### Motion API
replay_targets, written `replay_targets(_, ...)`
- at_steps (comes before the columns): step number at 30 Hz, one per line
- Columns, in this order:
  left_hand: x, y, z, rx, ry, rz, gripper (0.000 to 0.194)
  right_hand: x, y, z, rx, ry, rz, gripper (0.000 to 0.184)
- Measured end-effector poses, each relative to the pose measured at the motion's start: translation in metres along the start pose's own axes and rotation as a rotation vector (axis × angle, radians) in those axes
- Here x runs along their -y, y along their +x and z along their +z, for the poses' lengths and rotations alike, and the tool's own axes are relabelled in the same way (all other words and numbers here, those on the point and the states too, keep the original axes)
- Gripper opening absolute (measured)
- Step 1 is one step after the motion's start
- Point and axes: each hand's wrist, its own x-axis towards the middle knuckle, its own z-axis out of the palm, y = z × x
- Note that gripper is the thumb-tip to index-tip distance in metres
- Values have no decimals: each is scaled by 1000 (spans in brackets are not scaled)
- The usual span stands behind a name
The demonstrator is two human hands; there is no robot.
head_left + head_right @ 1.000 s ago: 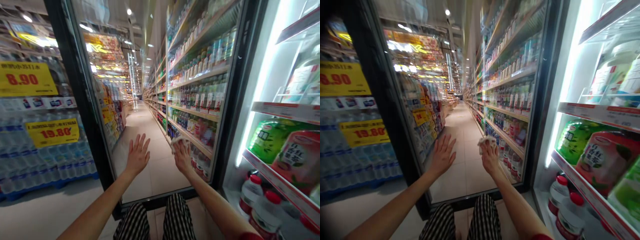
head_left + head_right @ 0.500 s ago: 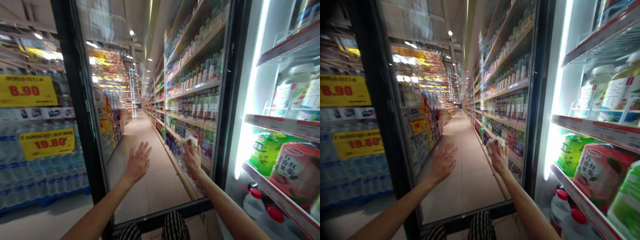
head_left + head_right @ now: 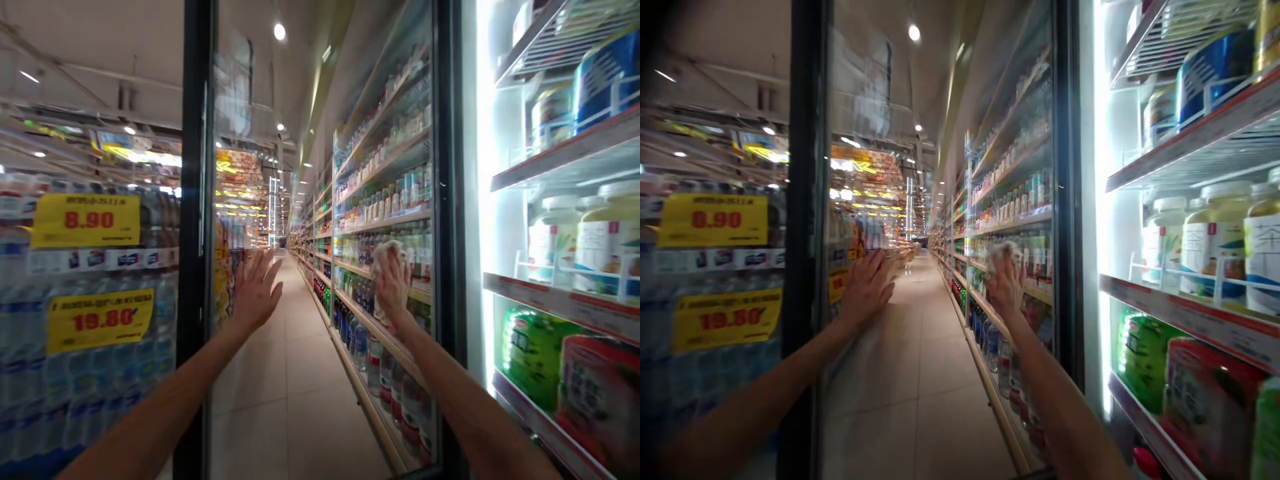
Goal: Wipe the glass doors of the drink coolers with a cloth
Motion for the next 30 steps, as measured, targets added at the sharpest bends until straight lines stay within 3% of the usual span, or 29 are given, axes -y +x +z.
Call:
replay_targets(2,10,3,-4,-14,23,-18,52,7,22,0,-134,-9,288,50)
replay_targets(3,13,3,-5,-21,33,-16,53,18,29,0,-145,-2,306,50)
replay_targets(4,14,3,-6,-26,42,-8,54,32,33,1,-114,10,220,50)
replay_targets(7,18,2,-7,-26,56,30,56,75,28,6,113,67,-400,48)
replay_targets(8,22,1,-8,-20,59,43,56,80,26,6,169,77,-544,47)
replay_targets(9,26,-1,-10,-13,60,52,55,79,27,5,189,76,-585,47)
replay_targets(10,31,-3,-12,-10,57,56,54,72,31,3,165,65,-513,47)
replay_targets(11,36,-4,-15,-7,52,54,54,60,39,1,100,48,-343,47)
replay_targets(14,42,-3,-21,-6,20,34,52,31,76,-4,-146,26,275,50)
replay_targets(15,39,0,-22,-14,3,29,51,32,87,-3,-184,39,364,51)
replay_targets(16,34,6,-22,-34,-24,23,50,41,94,-2,-188,57,362,52)
replay_targets(17,25,13,-22,-59,-65,16,50,55,97,2,-160,77,274,51)
replay_targets(20,-9,42,-18,-126,-260,-2,48,114,88,14,7,127,-196,50)
replay_targets(22,-32,62,-12,-102,-389,3,48,136,75,19,92,152,-389,52)
replay_targets(24,-50,78,-5,-26,-446,10,50,133,64,17,121,188,-463,55)
replay_targets(26,-65,91,4,37,-423,-15,52,109,55,10,91,217,-476,59)
replay_targets(30,-91,111,24,-11,-256,-65,52,54,34,0,-76,126,-283,58)
